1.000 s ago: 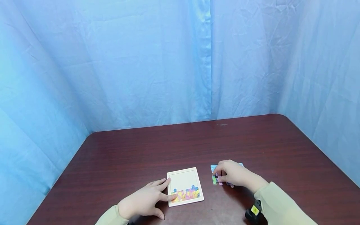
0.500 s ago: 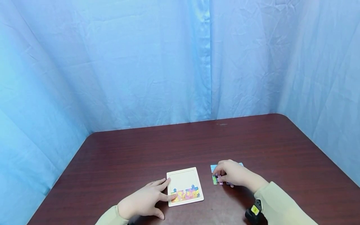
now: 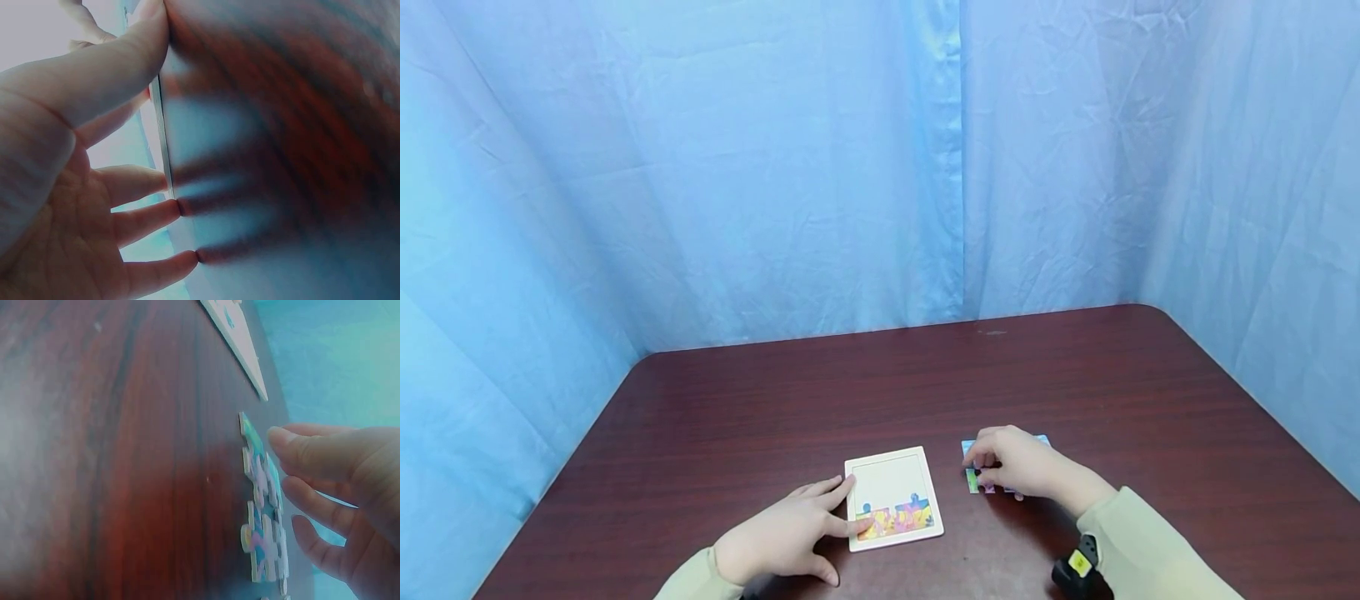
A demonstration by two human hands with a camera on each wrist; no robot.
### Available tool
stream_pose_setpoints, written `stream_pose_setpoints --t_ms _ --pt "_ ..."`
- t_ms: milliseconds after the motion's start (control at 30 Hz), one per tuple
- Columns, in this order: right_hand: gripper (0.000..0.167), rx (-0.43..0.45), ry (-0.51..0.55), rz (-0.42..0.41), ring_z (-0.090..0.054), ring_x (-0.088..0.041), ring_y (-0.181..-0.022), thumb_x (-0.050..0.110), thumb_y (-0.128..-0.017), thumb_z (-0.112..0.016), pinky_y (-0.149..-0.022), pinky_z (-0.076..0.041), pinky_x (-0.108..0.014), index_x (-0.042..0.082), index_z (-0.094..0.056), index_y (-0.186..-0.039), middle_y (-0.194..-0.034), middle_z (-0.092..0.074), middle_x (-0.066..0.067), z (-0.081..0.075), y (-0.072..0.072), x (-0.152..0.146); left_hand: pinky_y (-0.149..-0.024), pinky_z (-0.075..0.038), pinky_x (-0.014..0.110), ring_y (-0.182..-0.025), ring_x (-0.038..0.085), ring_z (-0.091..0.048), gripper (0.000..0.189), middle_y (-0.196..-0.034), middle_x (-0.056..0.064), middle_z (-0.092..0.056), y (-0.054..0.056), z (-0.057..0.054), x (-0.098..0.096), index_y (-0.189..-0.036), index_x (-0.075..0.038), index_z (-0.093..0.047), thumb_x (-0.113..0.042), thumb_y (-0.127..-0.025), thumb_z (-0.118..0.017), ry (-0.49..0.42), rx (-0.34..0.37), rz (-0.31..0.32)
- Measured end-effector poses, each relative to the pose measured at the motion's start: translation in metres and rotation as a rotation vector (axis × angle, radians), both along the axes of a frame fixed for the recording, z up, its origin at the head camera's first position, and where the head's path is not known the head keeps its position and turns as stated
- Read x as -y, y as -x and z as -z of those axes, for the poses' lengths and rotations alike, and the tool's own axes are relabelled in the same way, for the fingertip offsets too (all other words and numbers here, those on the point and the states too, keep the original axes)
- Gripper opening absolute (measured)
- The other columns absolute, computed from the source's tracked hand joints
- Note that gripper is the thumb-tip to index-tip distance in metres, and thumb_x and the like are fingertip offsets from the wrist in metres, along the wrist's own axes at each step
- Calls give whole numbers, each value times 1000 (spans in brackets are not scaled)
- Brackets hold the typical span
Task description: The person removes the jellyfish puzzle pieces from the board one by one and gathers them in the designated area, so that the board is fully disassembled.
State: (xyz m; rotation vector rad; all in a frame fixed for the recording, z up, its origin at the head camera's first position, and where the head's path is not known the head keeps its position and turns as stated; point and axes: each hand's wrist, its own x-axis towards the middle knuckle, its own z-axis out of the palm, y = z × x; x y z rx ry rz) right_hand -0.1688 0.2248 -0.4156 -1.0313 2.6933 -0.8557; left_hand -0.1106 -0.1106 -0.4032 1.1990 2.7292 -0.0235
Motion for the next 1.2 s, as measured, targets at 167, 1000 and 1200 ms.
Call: stream_pose_setpoints --t_ms 167,1000,1200 --pt "15 -27 0 -5 -48 3 -67 11 -82 -71 -57 -45 -20 14 -72 -97 -82 -56 9 -2 -5 7 -102 -40 41 -132 33 -43 64 -145 19 -41 0 0 0 -127 -40 -59 -48 -66 -77 -4 11 -4" --pt "30 -190 -25 12 -55 -11 -93 31 -71 -80 -82 -48 -33 18 -71 -97 -97 -60 9 15 -22 55 -100 -42 42 -130 33 -45 63 -144 19 -43 1 0 -2 -126 -40 -60 -48 -66 -78 -20 5 -3" --pt "29 -213 -28 -4 -55 -12 -94 31 -70 -81 -82 -48 -34 19 -72 -95 -97 -60 10 15 -23 62 -100 -42 42 -130 33 -45 64 -144 20 -42 2 0 -2 -126 -40 -59 -49 -65 -78 -12 4 -11"
